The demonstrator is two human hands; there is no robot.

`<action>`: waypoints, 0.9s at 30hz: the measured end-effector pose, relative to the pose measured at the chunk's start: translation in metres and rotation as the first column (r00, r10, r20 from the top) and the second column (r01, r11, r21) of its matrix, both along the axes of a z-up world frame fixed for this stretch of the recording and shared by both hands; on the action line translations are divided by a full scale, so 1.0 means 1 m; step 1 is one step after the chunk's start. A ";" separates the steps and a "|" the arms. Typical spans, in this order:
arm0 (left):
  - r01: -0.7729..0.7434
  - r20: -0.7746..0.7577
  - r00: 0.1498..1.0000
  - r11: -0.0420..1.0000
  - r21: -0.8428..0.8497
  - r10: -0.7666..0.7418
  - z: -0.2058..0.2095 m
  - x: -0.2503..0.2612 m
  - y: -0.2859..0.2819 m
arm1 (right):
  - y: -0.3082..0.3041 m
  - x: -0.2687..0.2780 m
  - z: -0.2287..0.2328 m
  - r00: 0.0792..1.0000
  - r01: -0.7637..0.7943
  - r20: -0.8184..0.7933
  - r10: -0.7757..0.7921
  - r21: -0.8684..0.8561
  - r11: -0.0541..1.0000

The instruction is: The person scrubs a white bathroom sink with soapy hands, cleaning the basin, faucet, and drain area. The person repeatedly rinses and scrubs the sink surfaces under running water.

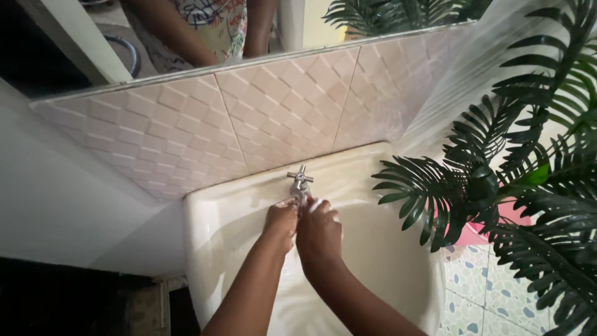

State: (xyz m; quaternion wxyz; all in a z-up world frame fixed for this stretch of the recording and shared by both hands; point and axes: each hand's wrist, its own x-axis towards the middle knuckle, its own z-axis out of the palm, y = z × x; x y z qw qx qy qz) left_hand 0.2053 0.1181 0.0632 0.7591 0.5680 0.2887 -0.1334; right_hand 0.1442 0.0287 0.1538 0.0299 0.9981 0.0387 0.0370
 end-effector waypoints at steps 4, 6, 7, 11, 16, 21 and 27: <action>-0.041 -0.149 0.988 0.999 0.031 0.045 -0.001 0.010 0.010 | 0.014 0.048 -0.003 0.998 0.037 -0.052 -0.034 0.064 0.997; -0.063 -0.144 0.988 0.997 -0.039 0.057 0.001 0.013 0.011 | 0.007 0.065 0.006 0.974 -0.085 -0.195 0.112 0.141 0.986; -0.075 -0.141 0.988 0.994 -0.074 0.064 0.001 0.014 0.010 | -0.004 0.070 0.013 0.921 -0.218 -0.294 0.255 0.153 0.964; -0.096 -0.100 0.992 0.982 -0.164 0.081 -0.004 0.012 0.003 | -0.036 0.040 0.028 0.854 0.046 -0.310 0.417 0.845 0.533; -0.054 -0.022 0.998 0.970 -0.236 0.050 -0.021 0.014 0.009 | -0.014 -0.008 0.000 0.996 0.086 -0.062 -0.069 0.344 0.935; -0.094 -0.141 0.984 0.992 0.086 0.106 -0.017 0.014 0.014 | 0.024 0.022 -0.014 0.990 0.096 -0.087 -0.112 -0.172 0.980; -0.183 -0.130 0.972 0.978 0.099 0.195 -0.001 0.022 0.015 | 0.015 0.071 0.010 0.960 0.115 -0.269 -0.072 0.150 0.982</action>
